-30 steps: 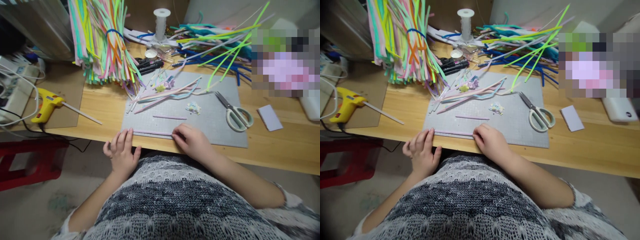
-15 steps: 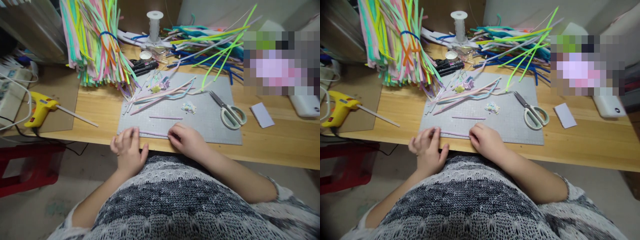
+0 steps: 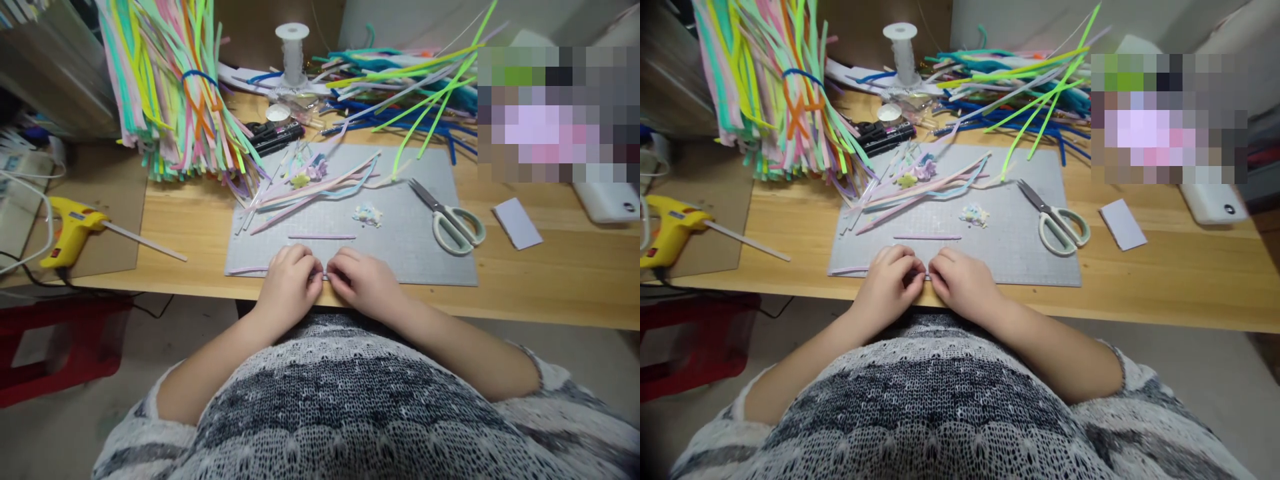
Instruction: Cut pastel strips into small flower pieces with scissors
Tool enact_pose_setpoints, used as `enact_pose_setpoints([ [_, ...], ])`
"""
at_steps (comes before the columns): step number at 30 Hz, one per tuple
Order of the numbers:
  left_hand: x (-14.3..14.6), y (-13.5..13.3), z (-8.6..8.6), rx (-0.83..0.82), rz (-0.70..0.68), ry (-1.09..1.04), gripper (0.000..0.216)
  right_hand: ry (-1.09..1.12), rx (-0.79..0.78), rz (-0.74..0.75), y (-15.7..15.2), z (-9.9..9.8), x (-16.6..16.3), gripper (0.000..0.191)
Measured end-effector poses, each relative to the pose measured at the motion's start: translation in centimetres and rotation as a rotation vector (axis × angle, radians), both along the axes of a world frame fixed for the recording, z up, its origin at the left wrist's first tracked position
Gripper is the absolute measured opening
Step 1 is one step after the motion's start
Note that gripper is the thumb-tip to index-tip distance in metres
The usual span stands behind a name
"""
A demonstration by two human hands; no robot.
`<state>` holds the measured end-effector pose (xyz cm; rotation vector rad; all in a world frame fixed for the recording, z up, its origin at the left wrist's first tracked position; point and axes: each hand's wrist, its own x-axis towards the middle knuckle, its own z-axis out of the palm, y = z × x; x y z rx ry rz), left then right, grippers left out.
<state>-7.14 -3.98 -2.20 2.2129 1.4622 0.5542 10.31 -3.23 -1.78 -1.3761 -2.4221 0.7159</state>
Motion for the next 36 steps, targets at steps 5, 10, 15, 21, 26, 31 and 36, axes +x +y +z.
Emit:
enact_pose_setpoints([
  [5,0.2,0.4,0.4,-0.017,-0.054,-0.006,0.004,0.11,-0.004,0.034,-0.3,0.5,0.3,0.011],
  [10,0.7,1.1,2.6,-0.24,-0.027,-0.339,0.004,0.422,0.102,-0.183,1.2,2.8,5.2,0.01],
  [15,1.8,2.0,4.5,-0.874,0.049,-0.791,0.012,-0.054,0.281,-0.622,4.3,2.5,13.7,0.021],
  [21,4.7,3.5,5.3,-1.09,0.036,-0.931,0.017,-0.35,0.137,-0.558,5.0,0.3,17.0,0.03],
  [26,7.8,5.5,5.4,-1.088,0.065,-0.941,0.017,-0.335,0.027,-0.561,4.8,1.1,17.6,0.02],
  [31,10.8,7.4,5.7,-1.004,0.09,-0.945,0.017,0.502,-0.202,-0.707,2.2,3.4,18.7,0.03],
  [36,13.6,8.2,6.3,-0.987,-0.023,-0.933,0.018,1.124,-0.527,-0.557,-1.5,3.5,17.9,0.051],
])
